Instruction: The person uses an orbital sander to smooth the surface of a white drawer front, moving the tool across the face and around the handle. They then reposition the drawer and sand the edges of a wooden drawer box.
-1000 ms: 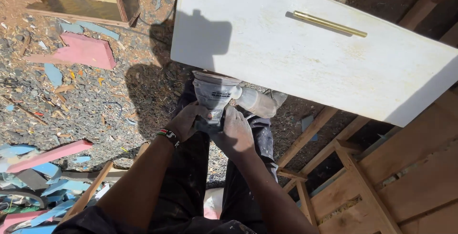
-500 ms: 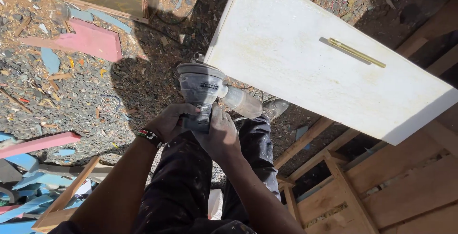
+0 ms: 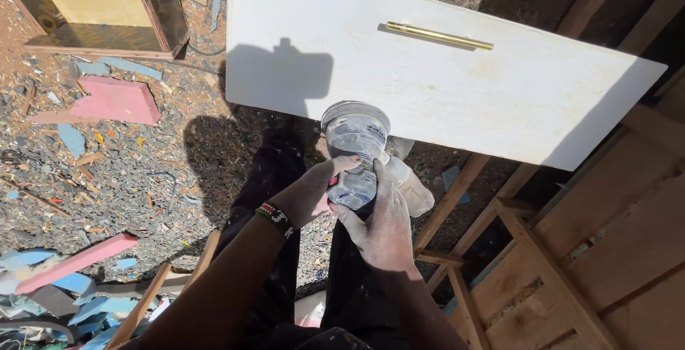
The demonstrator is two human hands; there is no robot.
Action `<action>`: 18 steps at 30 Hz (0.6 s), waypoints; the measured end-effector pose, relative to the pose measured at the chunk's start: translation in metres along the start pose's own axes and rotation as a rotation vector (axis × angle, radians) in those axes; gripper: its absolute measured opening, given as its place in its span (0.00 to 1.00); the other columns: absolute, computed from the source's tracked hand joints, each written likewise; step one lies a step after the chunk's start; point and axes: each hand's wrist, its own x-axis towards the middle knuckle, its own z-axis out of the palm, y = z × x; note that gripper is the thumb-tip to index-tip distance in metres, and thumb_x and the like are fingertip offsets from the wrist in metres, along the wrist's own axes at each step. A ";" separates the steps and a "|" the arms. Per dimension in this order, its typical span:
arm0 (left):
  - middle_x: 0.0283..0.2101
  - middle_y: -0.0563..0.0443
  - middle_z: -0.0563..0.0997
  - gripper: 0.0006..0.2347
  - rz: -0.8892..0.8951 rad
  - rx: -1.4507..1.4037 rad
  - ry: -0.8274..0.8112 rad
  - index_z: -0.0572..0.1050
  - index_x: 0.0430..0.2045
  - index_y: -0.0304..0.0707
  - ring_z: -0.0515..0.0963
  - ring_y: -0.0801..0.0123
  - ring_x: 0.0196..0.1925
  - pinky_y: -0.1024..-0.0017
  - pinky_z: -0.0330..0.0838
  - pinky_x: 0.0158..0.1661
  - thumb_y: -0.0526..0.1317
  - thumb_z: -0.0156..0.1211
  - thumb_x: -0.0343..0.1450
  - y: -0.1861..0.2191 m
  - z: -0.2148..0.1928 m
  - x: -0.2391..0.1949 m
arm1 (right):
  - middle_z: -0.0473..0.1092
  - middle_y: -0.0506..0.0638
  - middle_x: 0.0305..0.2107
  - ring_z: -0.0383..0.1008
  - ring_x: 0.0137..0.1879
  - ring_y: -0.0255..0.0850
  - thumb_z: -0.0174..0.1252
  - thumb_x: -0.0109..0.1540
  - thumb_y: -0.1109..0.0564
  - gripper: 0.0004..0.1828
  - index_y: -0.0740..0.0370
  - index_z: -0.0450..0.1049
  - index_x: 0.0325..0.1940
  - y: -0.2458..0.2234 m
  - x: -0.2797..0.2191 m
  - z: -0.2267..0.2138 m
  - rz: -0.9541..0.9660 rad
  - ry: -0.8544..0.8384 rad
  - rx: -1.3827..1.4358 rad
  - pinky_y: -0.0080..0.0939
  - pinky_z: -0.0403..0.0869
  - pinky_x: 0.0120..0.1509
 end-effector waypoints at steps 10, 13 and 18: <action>0.66 0.42 0.88 0.33 0.100 0.358 -0.024 0.84 0.67 0.42 0.89 0.53 0.65 0.47 0.89 0.57 0.56 0.88 0.69 -0.131 0.157 0.144 | 0.65 0.58 0.71 0.84 0.65 0.74 0.90 0.56 0.43 0.60 0.51 0.64 0.85 0.136 -0.046 -0.107 0.182 0.256 -0.084 0.82 0.86 0.68; 0.52 0.40 0.90 0.30 0.081 0.504 -0.095 0.85 0.56 0.32 0.91 0.53 0.56 0.48 0.93 0.51 0.62 0.76 0.73 -0.153 0.202 0.153 | 0.65 0.57 0.69 0.83 0.67 0.74 0.87 0.52 0.52 0.59 0.47 0.67 0.85 0.179 -0.057 -0.137 0.200 0.356 -0.024 0.80 0.86 0.65; 0.35 0.40 0.86 0.33 0.150 0.541 -0.245 0.87 0.42 0.27 0.91 0.53 0.43 0.46 0.92 0.49 0.69 0.72 0.74 -0.181 0.260 0.139 | 0.71 0.66 0.58 0.78 0.70 0.70 0.88 0.60 0.53 0.51 0.60 0.69 0.83 0.238 -0.071 -0.189 0.166 0.647 0.140 0.72 0.75 0.76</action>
